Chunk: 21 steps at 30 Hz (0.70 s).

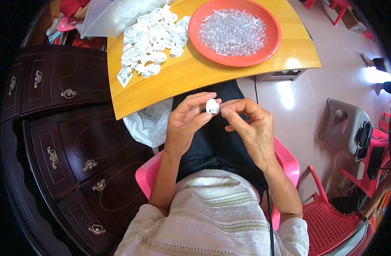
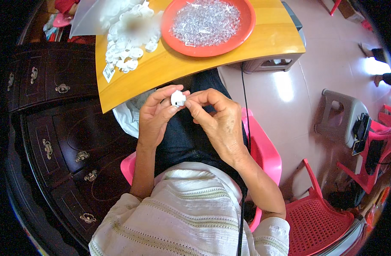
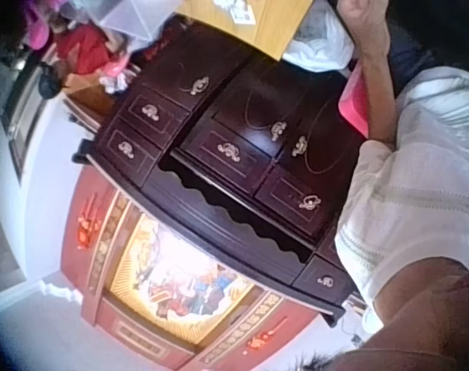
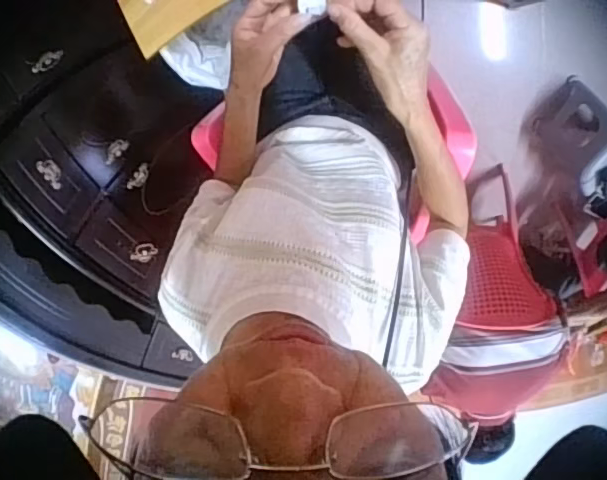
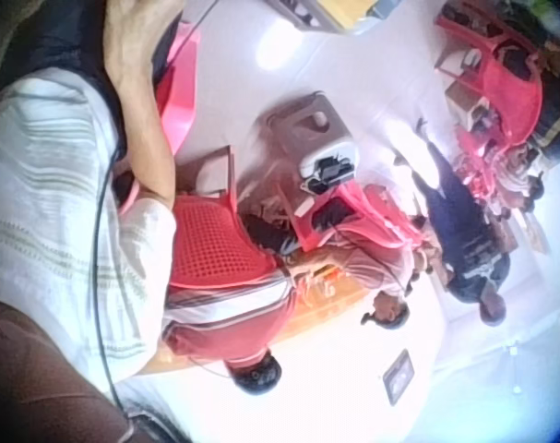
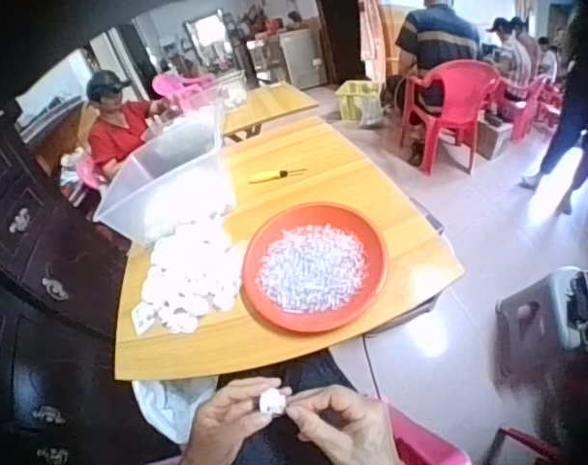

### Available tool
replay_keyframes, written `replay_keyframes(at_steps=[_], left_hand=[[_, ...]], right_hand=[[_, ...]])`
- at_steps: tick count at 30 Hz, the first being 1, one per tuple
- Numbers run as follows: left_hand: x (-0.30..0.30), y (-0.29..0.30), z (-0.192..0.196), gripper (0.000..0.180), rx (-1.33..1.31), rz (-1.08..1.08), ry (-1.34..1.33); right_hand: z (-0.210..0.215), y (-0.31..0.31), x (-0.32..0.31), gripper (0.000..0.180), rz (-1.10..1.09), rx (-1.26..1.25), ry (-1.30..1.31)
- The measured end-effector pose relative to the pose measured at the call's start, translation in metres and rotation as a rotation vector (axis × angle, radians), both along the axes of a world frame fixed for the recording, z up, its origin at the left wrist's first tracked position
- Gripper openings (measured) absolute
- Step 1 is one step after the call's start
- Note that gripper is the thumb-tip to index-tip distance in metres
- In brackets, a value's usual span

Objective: Assembling small plastic components into battery caps.

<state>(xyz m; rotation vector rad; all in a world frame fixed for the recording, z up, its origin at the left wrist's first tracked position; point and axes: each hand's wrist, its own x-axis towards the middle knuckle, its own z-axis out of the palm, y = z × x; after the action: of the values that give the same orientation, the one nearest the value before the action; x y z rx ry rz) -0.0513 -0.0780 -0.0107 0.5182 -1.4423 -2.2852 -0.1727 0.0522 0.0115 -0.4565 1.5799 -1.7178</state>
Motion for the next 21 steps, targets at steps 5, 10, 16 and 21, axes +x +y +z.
replay_keyframes(at_steps=[5,10,16,21], left_hand=[[-0.001,-0.001,0.000,0.038,-0.057,-0.016,0.011],[0.001,-0.001,0.003,0.037,-0.126,-0.033,-0.025],[-0.004,0.007,0.019,0.036,-0.146,0.031,-0.045],[-0.004,0.004,0.019,0.035,-0.327,0.028,-0.035]], right_hand=[[0.003,-0.001,0.000,0.013,0.006,0.016,-0.015],[0.002,0.000,-0.003,0.010,0.039,0.015,-0.036],[0.001,0.003,-0.011,0.012,0.046,-0.021,-0.377],[0.003,0.003,-0.012,0.014,0.057,-0.041,-0.410]])
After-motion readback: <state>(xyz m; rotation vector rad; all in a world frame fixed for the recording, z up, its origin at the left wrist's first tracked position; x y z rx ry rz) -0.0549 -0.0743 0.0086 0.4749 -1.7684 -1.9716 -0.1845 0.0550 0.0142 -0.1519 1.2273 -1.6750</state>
